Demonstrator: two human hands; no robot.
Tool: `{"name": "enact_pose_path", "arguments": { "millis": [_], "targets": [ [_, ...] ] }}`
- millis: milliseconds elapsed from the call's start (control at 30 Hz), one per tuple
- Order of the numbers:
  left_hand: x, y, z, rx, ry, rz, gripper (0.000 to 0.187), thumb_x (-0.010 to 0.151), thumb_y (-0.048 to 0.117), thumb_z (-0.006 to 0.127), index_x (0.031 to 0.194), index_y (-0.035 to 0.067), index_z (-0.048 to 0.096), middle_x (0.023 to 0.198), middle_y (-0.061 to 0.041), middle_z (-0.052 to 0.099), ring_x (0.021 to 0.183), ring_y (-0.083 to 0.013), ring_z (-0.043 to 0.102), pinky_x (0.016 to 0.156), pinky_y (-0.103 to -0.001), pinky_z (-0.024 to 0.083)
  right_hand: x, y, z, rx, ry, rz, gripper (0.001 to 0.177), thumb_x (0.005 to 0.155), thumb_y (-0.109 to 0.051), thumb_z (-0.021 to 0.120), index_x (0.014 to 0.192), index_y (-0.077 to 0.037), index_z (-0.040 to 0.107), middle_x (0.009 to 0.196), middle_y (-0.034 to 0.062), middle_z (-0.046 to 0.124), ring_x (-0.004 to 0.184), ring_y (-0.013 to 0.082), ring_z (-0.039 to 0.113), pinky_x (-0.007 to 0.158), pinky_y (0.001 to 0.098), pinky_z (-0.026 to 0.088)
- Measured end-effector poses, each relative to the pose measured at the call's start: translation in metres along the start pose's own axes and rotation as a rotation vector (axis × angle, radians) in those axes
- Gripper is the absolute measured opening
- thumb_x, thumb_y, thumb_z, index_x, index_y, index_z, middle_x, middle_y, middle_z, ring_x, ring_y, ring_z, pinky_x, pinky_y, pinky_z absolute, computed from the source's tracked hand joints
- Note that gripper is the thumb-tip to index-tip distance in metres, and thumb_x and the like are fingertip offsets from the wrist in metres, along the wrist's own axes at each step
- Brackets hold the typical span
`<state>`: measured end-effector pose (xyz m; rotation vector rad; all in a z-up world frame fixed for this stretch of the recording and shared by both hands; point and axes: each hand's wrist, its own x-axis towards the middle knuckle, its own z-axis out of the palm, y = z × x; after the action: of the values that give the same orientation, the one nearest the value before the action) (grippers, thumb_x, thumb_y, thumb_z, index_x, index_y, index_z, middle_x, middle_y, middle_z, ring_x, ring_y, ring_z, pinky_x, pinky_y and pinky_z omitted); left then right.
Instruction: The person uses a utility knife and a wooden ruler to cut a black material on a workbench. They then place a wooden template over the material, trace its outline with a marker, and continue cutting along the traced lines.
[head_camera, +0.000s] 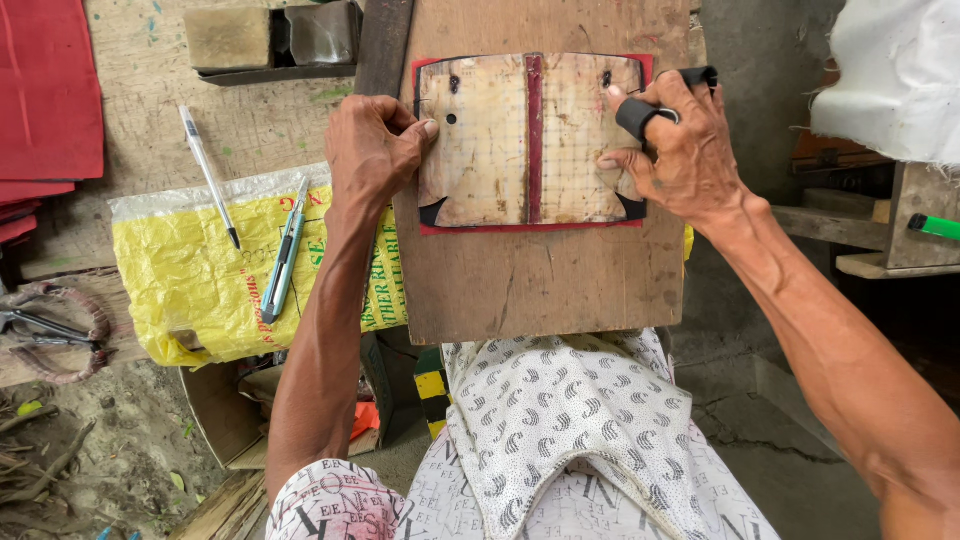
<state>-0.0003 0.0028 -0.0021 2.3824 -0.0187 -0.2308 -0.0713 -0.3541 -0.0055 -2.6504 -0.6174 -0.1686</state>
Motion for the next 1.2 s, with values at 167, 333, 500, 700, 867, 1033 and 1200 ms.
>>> {"name": "enact_pose_path", "arguments": {
  "millis": [167, 333, 500, 700, 867, 1033, 1200],
  "targets": [
    [0.001, 0.001, 0.001, 0.016, 0.002, -0.007, 0.018, 0.08, 0.025, 0.087, 0.079, 0.008, 0.081, 0.066, -0.007, 0.074, 0.055, -0.0165, 0.068, 0.055, -0.034, 0.054, 0.007, -0.015, -0.005, -0.04, -0.029, -0.046, 0.052, 0.091, -0.027, 0.083, 0.13, 0.001, 0.064, 0.143, 0.0158, 0.049, 0.135, 0.0392, 0.05, 0.112, 0.0526, 0.043],
    [0.002, -0.001, 0.0, 0.029, 0.025, 0.029, 0.021, 0.078, 0.026, 0.088, 0.077, 0.007, 0.081, 0.065, -0.01, 0.073, 0.055, -0.0188, 0.069, 0.056, -0.036, 0.054, 0.022, -0.028, -0.016, 0.15, -0.13, 0.049, 0.07, 0.084, -0.009, 0.076, 0.146, 0.009, 0.05, 0.145, 0.0239, 0.043, 0.128, 0.0459, 0.047, 0.103, 0.0534, 0.046],
    [0.002, -0.001, 0.002, 0.015, 0.031, 0.043, 0.02, 0.078, 0.025, 0.087, 0.077, 0.006, 0.08, 0.064, -0.01, 0.073, 0.054, -0.0188, 0.069, 0.055, -0.035, 0.054, 0.023, -0.037, -0.01, 0.009, -0.183, 0.05, 0.061, 0.095, -0.01, 0.076, 0.148, 0.008, 0.054, 0.142, 0.0294, 0.041, 0.125, 0.0465, 0.048, 0.104, 0.0562, 0.045],
    [0.002, -0.002, 0.002, 0.018, -0.009, -0.026, 0.02, 0.08, 0.026, 0.086, 0.075, 0.007, 0.08, 0.06, -0.008, 0.072, 0.051, -0.0165, 0.067, 0.053, -0.035, 0.054, 0.016, -0.044, 0.025, -0.124, -0.053, 0.023, 0.047, 0.107, -0.01, 0.068, 0.139, 0.019, 0.05, 0.151, 0.0319, 0.034, 0.134, 0.0483, 0.044, 0.111, 0.0594, 0.042],
    [0.0, 0.002, 0.003, 0.014, -0.065, -0.102, 0.02, 0.082, 0.027, 0.083, 0.075, 0.009, 0.079, 0.064, -0.008, 0.073, 0.053, -0.0202, 0.066, 0.052, -0.036, 0.054, 0.013, -0.05, 0.036, -0.036, 0.007, 0.052, 0.051, 0.112, -0.006, 0.056, 0.153, 0.017, 0.035, 0.159, 0.0311, 0.027, 0.149, 0.0501, 0.035, 0.123, 0.0582, 0.038],
    [-0.002, 0.013, -0.004, 0.045, 0.015, -0.053, 0.024, 0.079, 0.03, 0.083, 0.076, 0.007, 0.077, 0.07, -0.013, 0.073, 0.061, -0.0264, 0.071, 0.059, -0.039, 0.054, 0.026, -0.061, 0.034, 0.03, -0.007, 0.147, 0.075, 0.103, -0.047, 0.055, 0.164, -0.009, 0.032, 0.159, 0.0314, 0.027, 0.143, 0.0562, 0.034, 0.117, 0.067, 0.034],
    [0.0, 0.02, -0.009, 0.018, -0.044, -0.135, 0.025, 0.08, 0.031, 0.082, 0.078, 0.006, 0.077, 0.07, -0.012, 0.074, 0.062, -0.0257, 0.072, 0.059, -0.038, 0.054, 0.038, -0.067, 0.035, -0.063, -0.057, 0.2, 0.079, 0.099, -0.07, 0.045, 0.163, -0.024, 0.038, 0.16, 0.0327, 0.025, 0.145, 0.0576, 0.028, 0.118, 0.0707, 0.027]
  ]
}}
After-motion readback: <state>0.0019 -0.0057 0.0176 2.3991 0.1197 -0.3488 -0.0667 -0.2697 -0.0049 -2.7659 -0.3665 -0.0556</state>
